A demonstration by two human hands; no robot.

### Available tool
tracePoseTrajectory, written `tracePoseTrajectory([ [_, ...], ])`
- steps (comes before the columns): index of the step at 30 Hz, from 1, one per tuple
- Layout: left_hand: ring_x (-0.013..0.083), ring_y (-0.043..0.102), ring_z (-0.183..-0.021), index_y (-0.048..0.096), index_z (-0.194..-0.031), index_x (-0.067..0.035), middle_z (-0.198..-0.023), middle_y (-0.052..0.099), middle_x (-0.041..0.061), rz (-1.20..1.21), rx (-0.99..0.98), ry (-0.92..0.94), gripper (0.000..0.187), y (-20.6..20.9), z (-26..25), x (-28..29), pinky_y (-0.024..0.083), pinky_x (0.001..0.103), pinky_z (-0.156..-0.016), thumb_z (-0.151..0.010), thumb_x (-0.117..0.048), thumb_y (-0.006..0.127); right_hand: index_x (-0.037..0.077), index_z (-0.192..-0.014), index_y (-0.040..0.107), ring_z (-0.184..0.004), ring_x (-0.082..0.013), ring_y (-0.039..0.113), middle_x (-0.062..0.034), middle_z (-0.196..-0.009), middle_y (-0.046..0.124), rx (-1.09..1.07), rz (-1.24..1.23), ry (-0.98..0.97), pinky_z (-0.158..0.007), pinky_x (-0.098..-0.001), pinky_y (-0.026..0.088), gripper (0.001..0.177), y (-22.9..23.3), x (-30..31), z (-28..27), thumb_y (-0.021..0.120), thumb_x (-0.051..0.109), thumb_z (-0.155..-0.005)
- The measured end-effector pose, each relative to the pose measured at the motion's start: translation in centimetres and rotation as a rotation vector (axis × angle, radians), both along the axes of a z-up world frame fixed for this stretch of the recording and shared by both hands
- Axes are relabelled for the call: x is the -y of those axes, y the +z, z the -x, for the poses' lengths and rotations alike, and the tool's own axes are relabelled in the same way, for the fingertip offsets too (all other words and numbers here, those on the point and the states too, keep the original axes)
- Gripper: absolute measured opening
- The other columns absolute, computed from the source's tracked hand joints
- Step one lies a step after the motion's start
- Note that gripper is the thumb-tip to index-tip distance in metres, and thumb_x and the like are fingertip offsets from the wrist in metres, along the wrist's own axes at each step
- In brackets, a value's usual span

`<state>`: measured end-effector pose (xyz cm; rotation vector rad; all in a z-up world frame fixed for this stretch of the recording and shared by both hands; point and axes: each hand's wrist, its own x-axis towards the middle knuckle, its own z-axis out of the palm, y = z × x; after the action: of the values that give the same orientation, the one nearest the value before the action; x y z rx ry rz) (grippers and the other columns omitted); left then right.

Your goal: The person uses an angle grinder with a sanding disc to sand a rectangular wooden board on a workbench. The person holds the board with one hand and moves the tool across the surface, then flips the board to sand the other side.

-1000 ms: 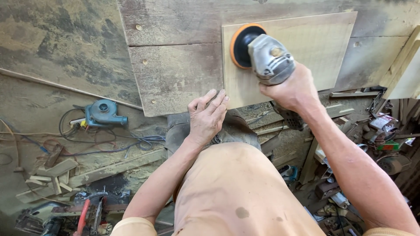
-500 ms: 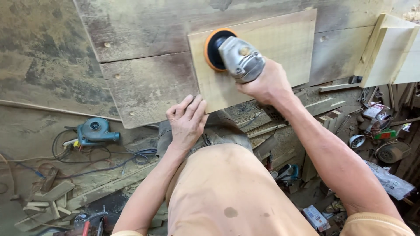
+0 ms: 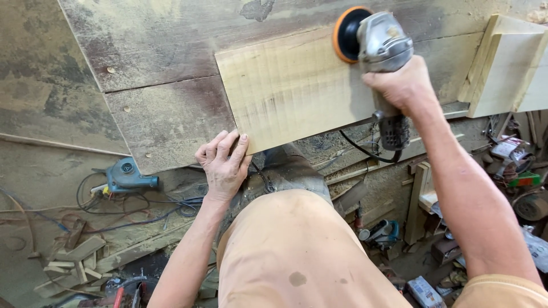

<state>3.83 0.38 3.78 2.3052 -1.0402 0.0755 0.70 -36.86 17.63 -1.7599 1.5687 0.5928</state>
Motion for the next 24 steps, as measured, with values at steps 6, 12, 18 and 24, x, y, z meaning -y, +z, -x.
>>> tracePoseTrajectory([
  [6,0.0312,0.058,-0.129,0.069,-0.127,-0.018,-0.145,0.063,0.009,-0.032,-0.054,-0.009,0.03,-0.5,0.6,-0.3,0.032,0.044,-0.102,-0.098,-0.023,0.075,0.014,-0.107,0.072,-0.085,-0.0095,0.064,0.0015,-0.098,0.072,0.097,0.06,0.031,-0.075,-0.0245,0.059,0.027,-2.1,4.4,2.3,0.079,0.019,-0.081],
  [12,0.033,0.056,-0.134,0.069,-0.13,-0.019,-0.145,0.063,0.008,-0.027,-0.07,-0.018,0.037,-0.9,0.7,-0.6,0.03,0.044,-0.104,-0.095,-0.02,0.08,0.014,-0.11,0.07,-0.085,-0.0082,0.064,0.0024,-0.099,0.071,0.118,0.069,0.039,-0.078,-0.0233,0.059,0.03,-2.0,5.8,2.9,0.076,0.021,-0.082],
  [18,0.0313,0.057,-0.133,0.074,-0.125,-0.019,-0.142,0.066,0.005,-0.004,-0.049,0.003,0.027,-0.7,0.3,-0.4,0.029,0.041,-0.105,-0.098,-0.022,0.078,0.012,-0.112,0.07,-0.087,-0.0125,0.068,-0.0026,-0.102,0.072,0.055,0.088,0.061,-0.08,-0.0278,0.06,0.03,-1.5,6.0,3.1,0.075,0.022,-0.084],
  [24,0.0301,0.056,-0.134,0.071,-0.128,-0.024,-0.143,0.065,0.001,-0.022,-0.084,0.008,0.044,-1.7,0.7,-0.8,0.031,0.044,-0.103,-0.088,-0.021,0.088,0.012,-0.112,0.07,-0.087,-0.0113,0.066,-0.0012,-0.102,0.072,0.063,0.1,0.068,-0.079,-0.0278,0.061,0.031,-2.0,4.4,2.2,0.075,0.021,-0.083],
])
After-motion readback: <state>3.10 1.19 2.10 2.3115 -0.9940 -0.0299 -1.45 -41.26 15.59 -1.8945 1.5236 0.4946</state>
